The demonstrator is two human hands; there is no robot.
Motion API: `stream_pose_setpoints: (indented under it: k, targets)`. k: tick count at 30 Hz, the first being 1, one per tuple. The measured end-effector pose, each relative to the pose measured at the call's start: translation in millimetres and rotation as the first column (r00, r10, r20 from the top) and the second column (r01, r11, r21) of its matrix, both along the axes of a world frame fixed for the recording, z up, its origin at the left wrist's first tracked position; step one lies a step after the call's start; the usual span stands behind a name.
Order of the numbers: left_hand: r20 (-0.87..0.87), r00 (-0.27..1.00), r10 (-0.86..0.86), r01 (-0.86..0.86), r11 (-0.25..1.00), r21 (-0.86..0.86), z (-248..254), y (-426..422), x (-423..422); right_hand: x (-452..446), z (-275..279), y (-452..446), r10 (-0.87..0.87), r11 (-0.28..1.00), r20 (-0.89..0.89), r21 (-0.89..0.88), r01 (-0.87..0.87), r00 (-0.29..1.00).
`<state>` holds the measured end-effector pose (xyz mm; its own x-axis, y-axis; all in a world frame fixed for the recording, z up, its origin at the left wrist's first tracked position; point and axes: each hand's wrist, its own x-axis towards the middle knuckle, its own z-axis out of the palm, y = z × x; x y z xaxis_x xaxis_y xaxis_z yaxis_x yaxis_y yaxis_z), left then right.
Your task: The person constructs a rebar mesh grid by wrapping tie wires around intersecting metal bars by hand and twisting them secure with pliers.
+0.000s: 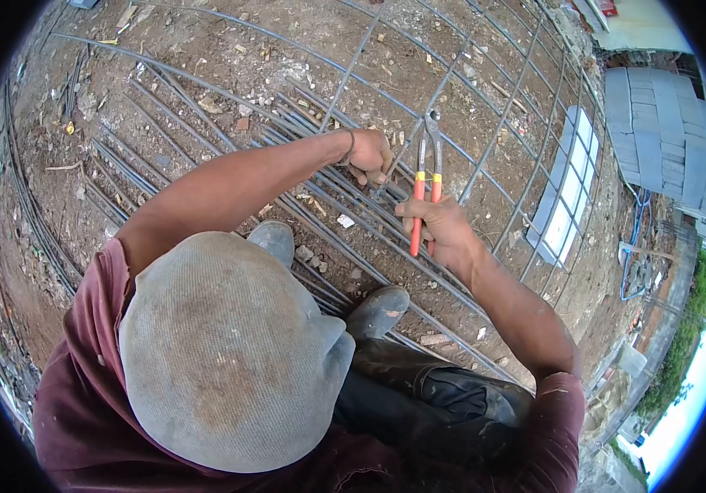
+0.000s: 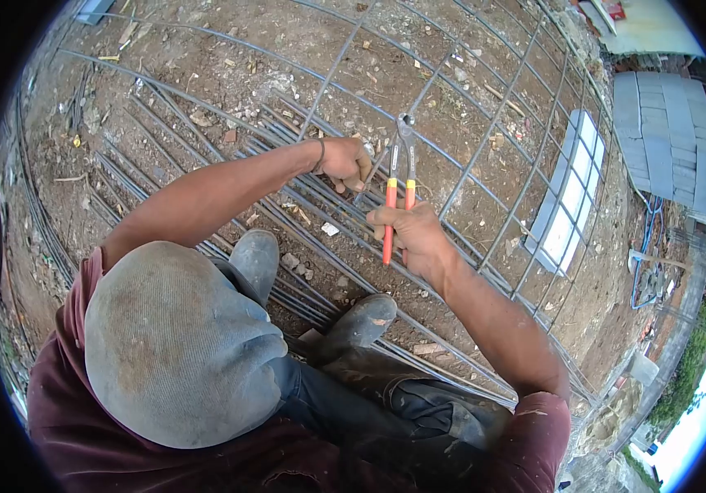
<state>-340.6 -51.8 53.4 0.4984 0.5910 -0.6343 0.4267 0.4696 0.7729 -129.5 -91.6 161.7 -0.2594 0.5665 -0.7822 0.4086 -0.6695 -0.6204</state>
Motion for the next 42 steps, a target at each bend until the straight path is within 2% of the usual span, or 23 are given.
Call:
stream_pose_setpoints:
  k: [1, 3, 5, 8, 9, 10, 11, 12, 14, 16, 19, 20, 22, 23, 24, 27, 28, 30, 32, 34, 35, 42]
  targets:
    - [0.010, 1.000, -0.003, 0.003, 1.000, -0.012, -4, 2, 0, -11, 6, 10, -0.132, 0.987, -0.080, -0.103, 0.124, 0.988]
    - [0.026, 1.000, -0.012, 0.013, 1.000, -0.023, -12, 5, 0, -36, 9, 36, -0.343, 0.938, -0.196, -0.129, 0.323, 0.919]
    - [0.043, 0.998, -0.036, 0.038, 0.999, -0.032, -11, 5, 0, -58, 11, 65, -0.484, 0.874, -0.302, -0.127, 0.469, 0.821]
    - [0.048, 0.998, -0.031, 0.033, 0.999, -0.036, -8, 5, -1, -76, 18, 92, -0.463, 0.884, -0.219, -0.040, 0.467, 0.859]
    - [0.048, 0.998, -0.033, 0.035, 0.999, -0.033, -8, 5, 0, -72, 24, 91, -0.346, 0.933, -0.147, 0.052, 0.356, 0.927]
    - [0.038, 0.999, -0.032, 0.033, 0.999, -0.025, -9, 4, 1, -65, 30, 89, -0.344, 0.933, -0.148, 0.055, 0.355, 0.927]
    - [0.031, 0.999, -0.025, 0.025, 0.999, -0.019, -10, 4, -1, -53, 37, 85, -0.130, 0.970, -0.018, 0.204, 0.131, 0.991]
    - [0.035, 0.999, -0.013, 0.014, 1.000, -0.021, -7, 3, -2, -40, 43, 78, 0.078, 0.942, 0.144, 0.314, -0.120, 0.987]
    - [-0.003, 1.000, -0.024, 0.024, 1.000, -0.012, 2, 1, -2, -17, 53, 61, 0.115, 0.673, 0.572, 0.557, -0.487, 0.812]
    - [0.029, 0.999, -0.023, 0.024, 0.999, -0.025, -9, 2, -2, 35, 43, 55, 0.053, 0.206, 0.652, 0.734, -0.647, 0.756]
    - [0.017, 0.999, -0.035, 0.036, 0.999, -0.031, -1, 3, -3, 87, 55, 40, 0.184, 0.263, 0.675, 0.666, -0.697, 0.714]
    - [0.019, 0.999, -0.044, 0.044, 0.999, -0.029, -4, 3, -1, 98, 55, 33, 0.177, 0.269, 0.677, 0.665, -0.696, 0.715]
    - [0.028, 0.999, -0.022, 0.023, 0.999, -0.039, -9, 4, 0, 114, 52, 22, 0.407, 0.169, 0.804, 0.400, -0.901, 0.434]
    - [0.010, 1.000, -0.022, 0.023, 0.999, -0.034, -8, 4, 0, 113, 50, 16, 0.442, 0.194, 0.845, 0.236, -0.952, 0.300]
    - [0.007, 0.999, -0.032, 0.032, 0.999, -0.035, -8, 4, 0, 110, 44, 12, 0.440, 0.203, 0.844, 0.238, -0.950, 0.306]
    - [0.042, 0.999, -0.026, 0.027, 0.999, -0.021, -7, 4, -1, 97, 19, 6, 0.246, 0.143, 0.969, -0.008, -0.990, 0.027]
    - [0.041, 0.999, -0.031, 0.032, 0.999, -0.016, -5, 3, -1, 91, 16, 5, 0.240, 0.148, 0.970, -0.006, -0.989, 0.030]
    - [0.043, 0.998, -0.040, 0.040, 0.999, -0.001, -5, 4, -2, 71, 13, 5, 0.080, 0.194, 0.996, 0.026, -0.981, 0.042]
    - [0.032, 0.999, -0.043, 0.043, 0.999, 0.005, -7, 4, -3, 58, 18, 10, 0.091, 0.190, 0.995, 0.016, -0.982, 0.034]
    - [0.037, 0.999, -0.037, 0.037, 0.999, 0.001, -7, 3, -2, 53, 15, 12, 0.012, 0.056, 0.999, -0.050, -0.997, -0.050]
    - [0.036, 0.999, -0.034, 0.034, 0.999, 0.004, -5, 2, -2, 51, 13, 12, -0.007, 0.030, 0.998, -0.063, -0.998, -0.063]
    - [0.023, 0.999, -0.025, 0.026, 1.000, -0.015, -4, 4, -2, 52, 12, 12, -0.007, 0.045, 0.997, -0.071, -0.996, -0.072]
